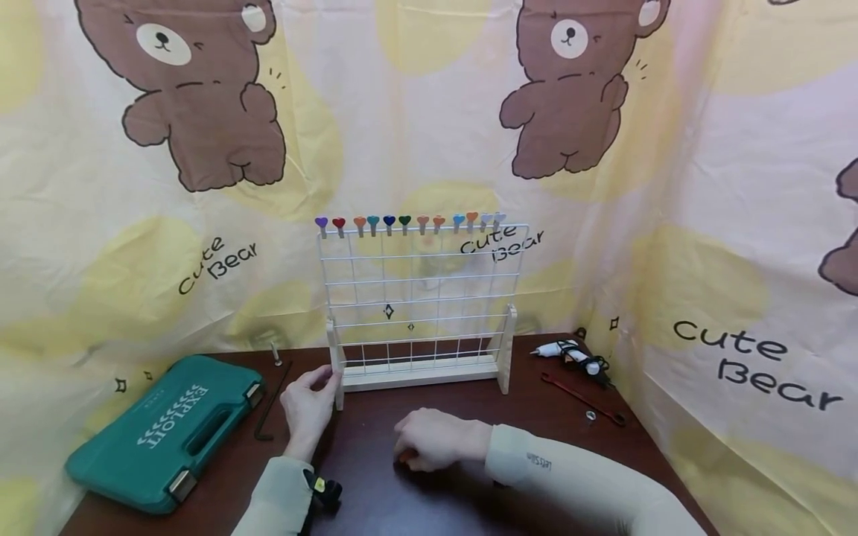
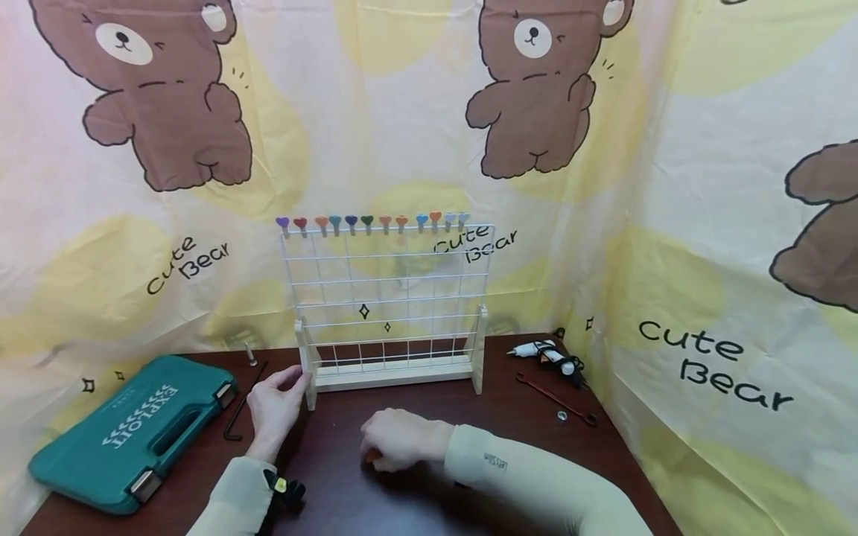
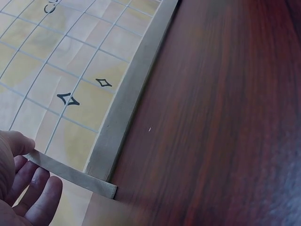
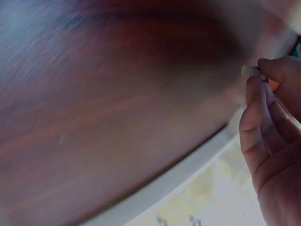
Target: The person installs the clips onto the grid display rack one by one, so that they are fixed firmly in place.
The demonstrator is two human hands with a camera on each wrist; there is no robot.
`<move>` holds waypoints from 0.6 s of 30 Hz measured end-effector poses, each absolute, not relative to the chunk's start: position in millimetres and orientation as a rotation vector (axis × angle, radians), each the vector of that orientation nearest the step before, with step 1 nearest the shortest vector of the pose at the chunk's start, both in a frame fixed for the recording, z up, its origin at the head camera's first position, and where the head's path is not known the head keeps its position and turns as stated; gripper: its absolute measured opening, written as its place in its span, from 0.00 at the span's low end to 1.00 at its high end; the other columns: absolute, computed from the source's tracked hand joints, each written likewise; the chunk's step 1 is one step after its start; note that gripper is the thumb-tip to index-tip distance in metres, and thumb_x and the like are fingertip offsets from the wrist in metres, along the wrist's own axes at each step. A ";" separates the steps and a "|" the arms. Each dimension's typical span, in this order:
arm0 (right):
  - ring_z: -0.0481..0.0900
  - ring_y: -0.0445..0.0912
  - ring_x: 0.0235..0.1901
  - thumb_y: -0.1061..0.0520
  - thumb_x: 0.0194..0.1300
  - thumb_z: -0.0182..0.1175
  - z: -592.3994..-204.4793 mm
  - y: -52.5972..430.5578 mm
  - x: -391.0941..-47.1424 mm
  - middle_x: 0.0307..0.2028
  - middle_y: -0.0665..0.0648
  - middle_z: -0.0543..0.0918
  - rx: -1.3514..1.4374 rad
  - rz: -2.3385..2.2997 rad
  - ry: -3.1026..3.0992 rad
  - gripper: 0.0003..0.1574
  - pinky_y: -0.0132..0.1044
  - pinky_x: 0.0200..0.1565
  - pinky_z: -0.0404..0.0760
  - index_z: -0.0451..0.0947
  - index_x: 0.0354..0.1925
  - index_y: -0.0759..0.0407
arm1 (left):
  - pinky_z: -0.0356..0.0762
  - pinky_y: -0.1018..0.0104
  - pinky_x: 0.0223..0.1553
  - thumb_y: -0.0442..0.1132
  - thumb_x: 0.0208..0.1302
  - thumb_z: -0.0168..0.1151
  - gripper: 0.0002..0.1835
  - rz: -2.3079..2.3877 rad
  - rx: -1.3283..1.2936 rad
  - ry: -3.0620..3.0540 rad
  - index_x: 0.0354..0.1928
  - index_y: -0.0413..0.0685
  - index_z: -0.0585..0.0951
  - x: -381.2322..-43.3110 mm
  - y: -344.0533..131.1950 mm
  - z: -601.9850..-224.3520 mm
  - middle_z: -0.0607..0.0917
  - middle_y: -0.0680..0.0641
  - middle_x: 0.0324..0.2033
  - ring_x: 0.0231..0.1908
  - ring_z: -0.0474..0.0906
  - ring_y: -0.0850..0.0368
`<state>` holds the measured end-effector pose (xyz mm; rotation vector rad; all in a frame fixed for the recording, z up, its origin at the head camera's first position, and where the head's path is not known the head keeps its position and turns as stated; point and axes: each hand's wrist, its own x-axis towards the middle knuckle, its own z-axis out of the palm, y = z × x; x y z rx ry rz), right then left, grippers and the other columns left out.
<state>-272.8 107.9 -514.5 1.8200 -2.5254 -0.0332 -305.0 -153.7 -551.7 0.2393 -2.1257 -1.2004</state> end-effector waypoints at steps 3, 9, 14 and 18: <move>0.72 0.26 0.28 0.52 0.62 0.77 -500.7 122.2 -279.0 0.29 0.37 0.79 1.810 0.066 -2.514 0.04 0.20 0.33 0.71 0.91 0.36 0.43 | 0.80 0.48 0.43 0.44 0.58 0.83 0.13 -1.197 0.239 -2.123 0.42 0.47 0.94 -305.3 -154.2 -552.7 0.94 0.45 0.38 0.43 0.89 0.43; 0.78 0.28 0.30 0.56 0.66 0.75 -470.5 162.2 -291.5 0.28 0.40 0.84 1.736 0.289 -2.478 0.03 0.20 0.37 0.74 0.92 0.38 0.47 | 0.79 0.48 0.43 0.43 0.58 0.82 0.12 -1.199 0.231 -2.113 0.42 0.47 0.94 -305.4 -154.1 -553.8 0.94 0.46 0.38 0.42 0.90 0.44; 0.81 0.30 0.32 0.62 0.66 0.74 -433.6 201.6 -299.6 0.31 0.44 0.87 1.555 0.528 -2.480 0.06 0.26 0.39 0.80 0.92 0.40 0.52 | 0.79 0.49 0.43 0.44 0.59 0.82 0.12 -1.206 0.237 -2.129 0.42 0.47 0.94 -304.8 -153.3 -553.3 0.94 0.46 0.38 0.42 0.89 0.45; 0.84 0.35 0.30 0.65 0.65 0.74 -394.1 230.6 -310.7 0.34 0.48 0.90 1.346 0.727 -2.493 0.08 0.32 0.34 0.83 0.93 0.43 0.58 | 0.78 0.49 0.43 0.44 0.60 0.82 0.13 -1.213 0.248 -2.136 0.43 0.47 0.94 -304.3 -153.2 -551.9 0.94 0.45 0.38 0.42 0.89 0.44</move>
